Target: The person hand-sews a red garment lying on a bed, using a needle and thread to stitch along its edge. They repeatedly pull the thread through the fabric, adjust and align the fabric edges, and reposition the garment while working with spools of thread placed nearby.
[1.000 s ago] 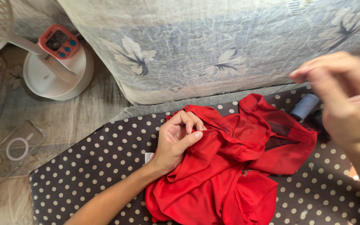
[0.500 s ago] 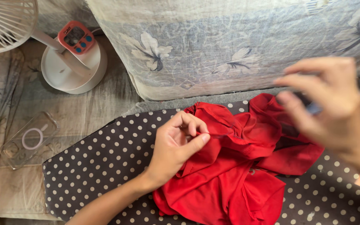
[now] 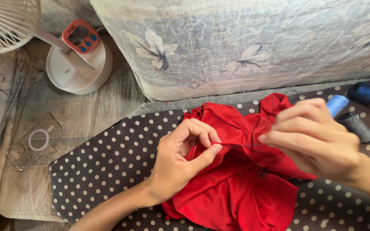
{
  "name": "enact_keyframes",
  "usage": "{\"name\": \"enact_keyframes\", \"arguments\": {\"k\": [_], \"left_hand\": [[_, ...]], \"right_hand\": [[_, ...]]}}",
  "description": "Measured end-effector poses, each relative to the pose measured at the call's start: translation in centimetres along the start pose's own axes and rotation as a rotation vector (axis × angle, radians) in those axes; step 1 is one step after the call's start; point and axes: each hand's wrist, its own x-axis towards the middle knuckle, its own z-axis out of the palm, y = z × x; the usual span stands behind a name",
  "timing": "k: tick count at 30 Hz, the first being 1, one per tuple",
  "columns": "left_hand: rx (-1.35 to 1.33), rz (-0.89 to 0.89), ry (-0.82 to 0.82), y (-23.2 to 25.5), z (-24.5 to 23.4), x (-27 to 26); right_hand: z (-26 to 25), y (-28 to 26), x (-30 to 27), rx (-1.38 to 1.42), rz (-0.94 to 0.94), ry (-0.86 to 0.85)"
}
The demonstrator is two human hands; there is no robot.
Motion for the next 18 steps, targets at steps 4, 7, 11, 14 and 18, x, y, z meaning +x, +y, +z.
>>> {"name": "enact_keyframes", "arguments": {"k": [4,7,11,14,18], "left_hand": [[0.031,-0.002,0.033,-0.7,-0.4,0.6],[0.028,-0.013,0.052,-1.2,-0.9,1.0],[0.0,-0.022,0.063,-1.3,-1.0,1.0],[-0.05,-0.029,0.028,-1.0,-0.7,0.9],[-0.192,-0.105,-0.072,-0.3,0.3,0.0]], "right_hand": [[-0.7,-0.2,0.0,0.214,-0.146,-0.106],[-1.0,-1.0,0.6,0.332,-0.243,-0.3],[-0.3,-2.3,1.6,0.391,-0.304,-0.382],[-0.6,-2.7,2.3,0.339,-0.284,-0.29],[-0.3,-3.3,2.0,0.167,0.074,-0.016]]}}
